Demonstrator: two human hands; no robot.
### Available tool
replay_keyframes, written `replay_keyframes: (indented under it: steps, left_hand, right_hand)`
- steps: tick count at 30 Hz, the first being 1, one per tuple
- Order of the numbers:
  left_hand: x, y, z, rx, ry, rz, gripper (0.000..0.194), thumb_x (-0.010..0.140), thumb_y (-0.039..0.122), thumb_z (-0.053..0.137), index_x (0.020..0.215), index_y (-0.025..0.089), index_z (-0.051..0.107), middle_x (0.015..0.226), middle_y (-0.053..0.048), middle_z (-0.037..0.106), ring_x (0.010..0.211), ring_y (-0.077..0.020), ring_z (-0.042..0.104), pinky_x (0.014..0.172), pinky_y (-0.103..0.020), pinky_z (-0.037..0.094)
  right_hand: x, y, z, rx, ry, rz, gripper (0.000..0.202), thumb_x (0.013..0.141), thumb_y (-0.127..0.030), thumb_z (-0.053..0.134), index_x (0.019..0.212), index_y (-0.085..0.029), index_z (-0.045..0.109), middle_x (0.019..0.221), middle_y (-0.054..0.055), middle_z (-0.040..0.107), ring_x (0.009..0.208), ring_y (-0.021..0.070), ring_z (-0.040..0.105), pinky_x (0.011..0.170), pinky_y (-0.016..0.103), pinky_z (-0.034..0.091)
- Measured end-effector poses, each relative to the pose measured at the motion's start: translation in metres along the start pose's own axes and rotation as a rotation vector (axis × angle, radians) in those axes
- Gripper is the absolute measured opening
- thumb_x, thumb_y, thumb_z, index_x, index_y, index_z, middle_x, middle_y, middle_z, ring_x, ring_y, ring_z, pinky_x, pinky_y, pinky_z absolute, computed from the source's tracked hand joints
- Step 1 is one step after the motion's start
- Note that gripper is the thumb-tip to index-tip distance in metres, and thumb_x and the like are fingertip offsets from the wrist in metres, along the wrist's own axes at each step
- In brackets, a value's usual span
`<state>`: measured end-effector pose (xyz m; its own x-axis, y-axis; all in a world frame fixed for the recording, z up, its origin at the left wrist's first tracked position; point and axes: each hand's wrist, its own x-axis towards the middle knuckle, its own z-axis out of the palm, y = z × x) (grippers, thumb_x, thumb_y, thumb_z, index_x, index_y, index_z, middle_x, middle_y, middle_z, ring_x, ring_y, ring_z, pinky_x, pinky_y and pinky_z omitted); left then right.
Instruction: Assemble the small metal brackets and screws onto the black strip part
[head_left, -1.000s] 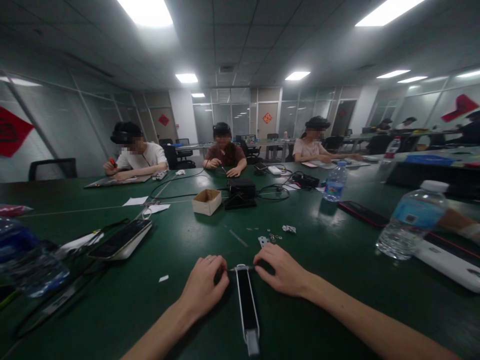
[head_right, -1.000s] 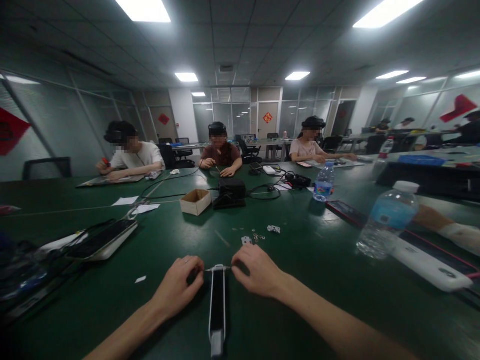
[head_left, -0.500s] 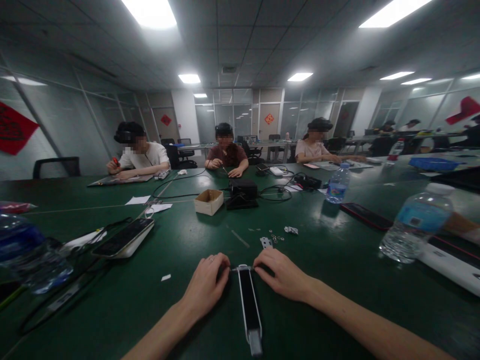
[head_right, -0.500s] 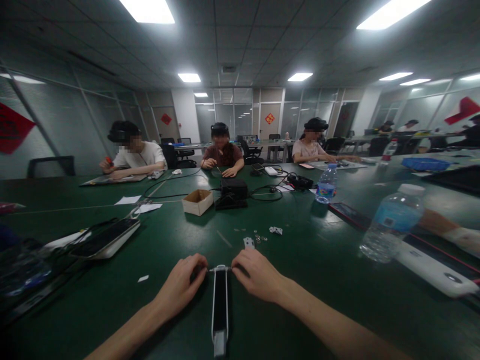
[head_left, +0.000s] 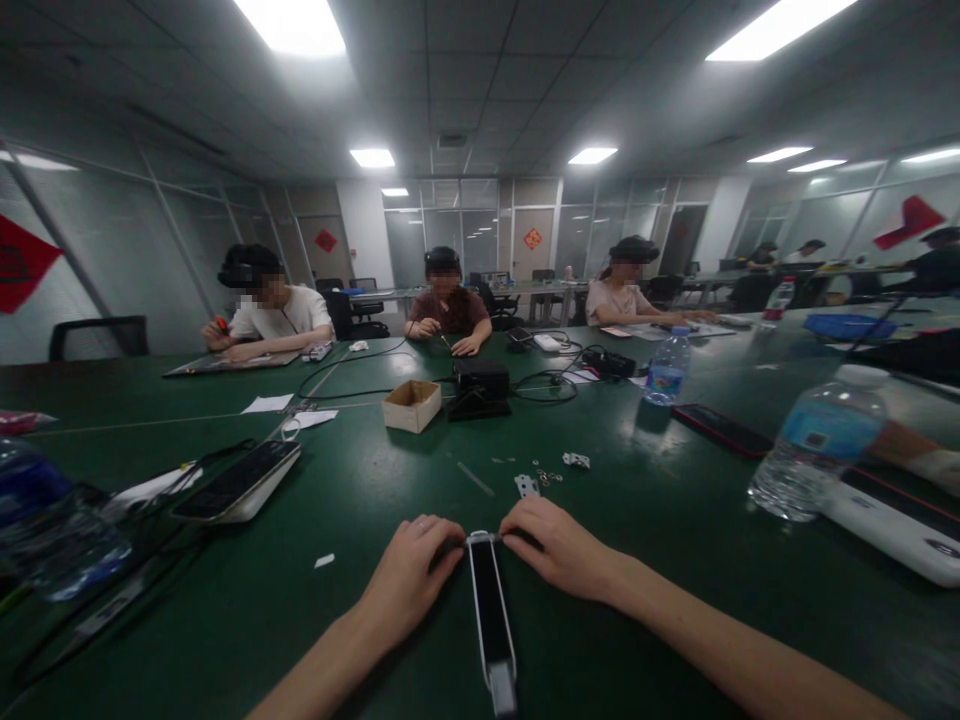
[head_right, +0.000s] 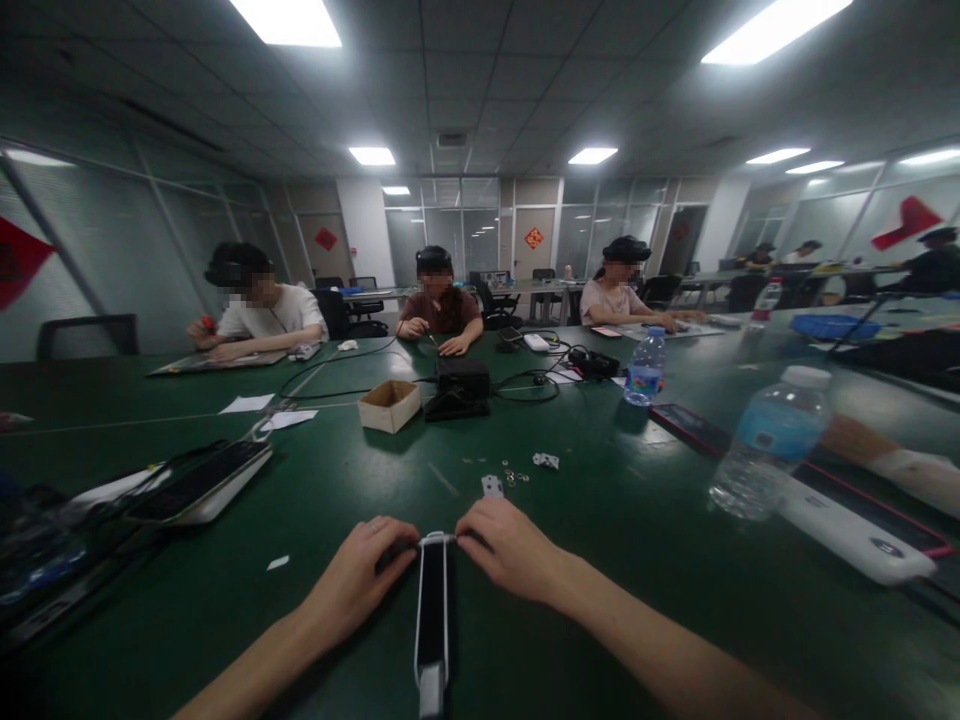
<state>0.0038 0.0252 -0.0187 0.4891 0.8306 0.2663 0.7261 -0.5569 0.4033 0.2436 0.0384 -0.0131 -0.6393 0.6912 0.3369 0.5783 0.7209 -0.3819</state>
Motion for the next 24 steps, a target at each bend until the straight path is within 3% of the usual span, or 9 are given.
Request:
replay_keyframes:
  steps: [3,7,10,13,24]
  left_hand:
    - [-0.001,0.001,0.000,0.014,0.006,0.017,0.016,0.091,0.017,0.048,0.100,0.023,0.060,0.100,-0.002,0.067,0.091,-0.0206,0.059,0.079,-0.034,0.043]
    - [-0.002,0.006,-0.002,0.045,0.024,0.037,0.022,0.088,0.012,0.048,0.104,0.023,0.059,0.103,-0.003,0.067,0.091,-0.0211,0.060,0.079,-0.035,0.044]
    - [-0.002,0.005,-0.001,0.056,0.040,0.051,0.025,0.086,0.010,0.049,0.105,0.023,0.058,0.104,-0.003,0.067,0.091,-0.0214,0.061,0.079,-0.035,0.045]
    - [-0.003,0.003,0.000,0.053,0.055,0.055,0.025,0.086,0.010,0.049,0.105,0.022,0.058,0.103,-0.003,0.067,0.091,-0.0217,0.061,0.079,-0.036,0.045]
    - [-0.004,0.007,-0.003,0.029,0.018,0.042,0.025,0.087,0.009,0.045,0.105,0.021,0.057,0.102,-0.005,0.066,0.092,-0.0223,0.060,0.080,-0.038,0.044]
  right_hand:
    - [0.002,0.009,-0.006,-0.078,0.056,0.013,0.015,0.092,-0.024,0.051,0.098,-0.016,0.062,0.095,0.007,0.063,0.088,0.0194,0.055,0.080,0.035,0.046]
    - [0.000,0.042,-0.020,-0.202,0.205,0.196,0.021,0.092,-0.018,0.045,0.102,-0.013,0.062,0.100,0.011,0.063,0.094,0.0218,0.055,0.086,0.039,0.044]
    - [-0.007,0.070,-0.027,-0.258,0.180,0.318,0.025,0.089,-0.020,0.048,0.109,-0.013,0.062,0.106,0.012,0.061,0.100,0.0236,0.053,0.087,0.040,0.044]
    - [-0.011,0.087,-0.027,-0.271,0.101,0.324,0.027,0.090,-0.023,0.049,0.111,-0.016,0.064,0.105,0.011,0.060,0.099,0.0234,0.053,0.086,0.039,0.044]
    - [-0.006,0.077,-0.024,-0.289,0.074,0.212,0.026,0.091,-0.022,0.048,0.109,-0.017,0.066,0.106,0.010,0.060,0.100,0.0228,0.051,0.086,0.039,0.044]
